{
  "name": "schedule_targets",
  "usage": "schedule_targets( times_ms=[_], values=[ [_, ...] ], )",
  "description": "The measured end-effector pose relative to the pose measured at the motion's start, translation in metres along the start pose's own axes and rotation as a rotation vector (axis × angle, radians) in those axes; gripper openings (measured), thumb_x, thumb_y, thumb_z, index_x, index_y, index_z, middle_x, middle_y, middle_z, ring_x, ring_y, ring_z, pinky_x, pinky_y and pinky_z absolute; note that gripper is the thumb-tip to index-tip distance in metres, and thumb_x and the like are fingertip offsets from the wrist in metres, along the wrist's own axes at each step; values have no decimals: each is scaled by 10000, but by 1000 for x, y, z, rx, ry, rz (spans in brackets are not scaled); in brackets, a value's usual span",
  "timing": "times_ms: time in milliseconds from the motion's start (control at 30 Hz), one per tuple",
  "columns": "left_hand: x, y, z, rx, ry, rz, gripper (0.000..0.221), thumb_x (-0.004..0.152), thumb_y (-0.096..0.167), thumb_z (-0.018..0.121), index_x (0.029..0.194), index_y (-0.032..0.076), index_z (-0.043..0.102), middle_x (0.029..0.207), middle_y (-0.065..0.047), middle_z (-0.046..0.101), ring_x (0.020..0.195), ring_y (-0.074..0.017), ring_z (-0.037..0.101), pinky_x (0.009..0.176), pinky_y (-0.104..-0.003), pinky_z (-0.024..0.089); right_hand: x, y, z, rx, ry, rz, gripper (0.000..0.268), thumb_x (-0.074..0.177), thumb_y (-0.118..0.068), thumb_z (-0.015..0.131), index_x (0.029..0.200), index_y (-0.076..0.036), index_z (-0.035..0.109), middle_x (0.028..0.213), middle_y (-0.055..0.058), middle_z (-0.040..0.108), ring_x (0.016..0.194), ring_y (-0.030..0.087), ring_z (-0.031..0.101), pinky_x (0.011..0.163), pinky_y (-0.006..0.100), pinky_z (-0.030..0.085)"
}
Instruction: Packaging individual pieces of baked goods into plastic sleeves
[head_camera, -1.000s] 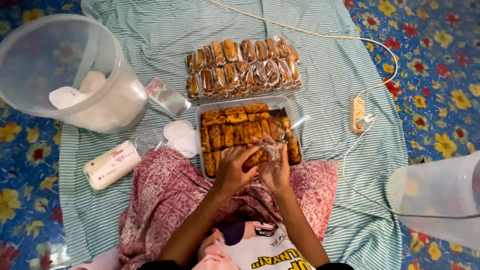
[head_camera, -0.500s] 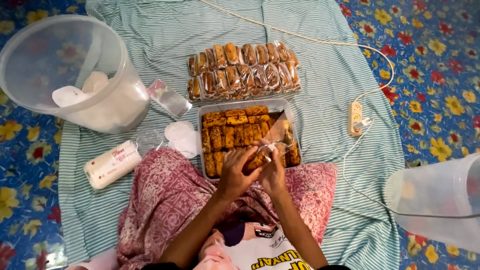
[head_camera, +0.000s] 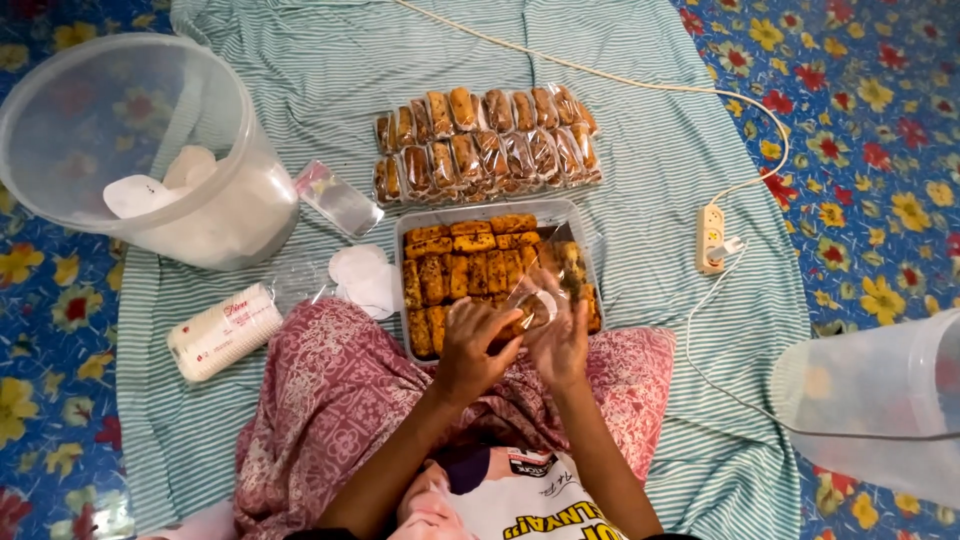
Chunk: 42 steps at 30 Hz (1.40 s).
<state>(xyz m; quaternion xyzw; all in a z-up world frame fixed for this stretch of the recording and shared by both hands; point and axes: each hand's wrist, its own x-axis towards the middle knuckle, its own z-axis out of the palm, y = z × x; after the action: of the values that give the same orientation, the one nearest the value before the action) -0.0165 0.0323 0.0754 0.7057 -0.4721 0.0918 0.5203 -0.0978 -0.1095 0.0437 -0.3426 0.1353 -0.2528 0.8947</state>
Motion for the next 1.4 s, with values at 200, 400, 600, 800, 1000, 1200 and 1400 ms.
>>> schedule_targets(
  times_ms=[200,400,600,800,1000,1200,1400],
  values=[
    [1,6,1,42,-44,20,444,763,163,866,1182,192,721,940,-11,648,922,-226,655,1090,-501,395,8,-12,13,153,52,-38,866,907,-683,517,1540,-103,396,1540,237,465,1347,413,525,1125,562,429],
    [4,6,4,14,-15,-57,599,754,149,878,1313,137,661,1028,-63,680,981,-243,673,1090,-492,409,14,6,8,98,180,45,601,981,-617,506,1382,-176,582,1364,144,647,1142,289,677,1027,450,537],
    [9,2,13,85,75,-67,707,726,127,880,1381,88,618,1049,-78,695,927,-225,672,1080,-475,408,16,34,-1,97,277,42,673,979,-619,500,1432,-123,538,1348,159,654,1163,309,675,1045,493,537],
    [20,9,7,81,34,-56,723,727,172,901,1376,67,599,1134,-114,691,1026,-262,693,1050,-477,436,15,20,18,50,359,46,607,1001,-607,488,1292,-101,654,1194,119,733,1071,222,712,1009,430,553],
    [3,4,-5,44,-171,-140,618,818,150,863,1364,80,583,1153,-116,631,1059,-315,670,968,-486,503,31,13,-2,118,336,101,708,948,-698,514,1278,-84,635,1099,120,736,994,275,725,911,453,608],
    [2,-1,-2,60,-121,-97,399,894,184,809,1251,104,650,1068,-73,612,962,-294,694,866,-421,569,29,35,-6,147,307,125,730,922,-739,498,1264,-107,627,1058,101,725,971,257,724,884,448,618],
    [10,0,7,79,9,-21,331,874,194,834,1155,90,693,1039,-76,615,900,-279,696,775,-380,582,29,31,0,82,283,133,789,927,-752,434,1324,-98,627,1079,105,747,967,270,737,892,443,608]
  ],
)
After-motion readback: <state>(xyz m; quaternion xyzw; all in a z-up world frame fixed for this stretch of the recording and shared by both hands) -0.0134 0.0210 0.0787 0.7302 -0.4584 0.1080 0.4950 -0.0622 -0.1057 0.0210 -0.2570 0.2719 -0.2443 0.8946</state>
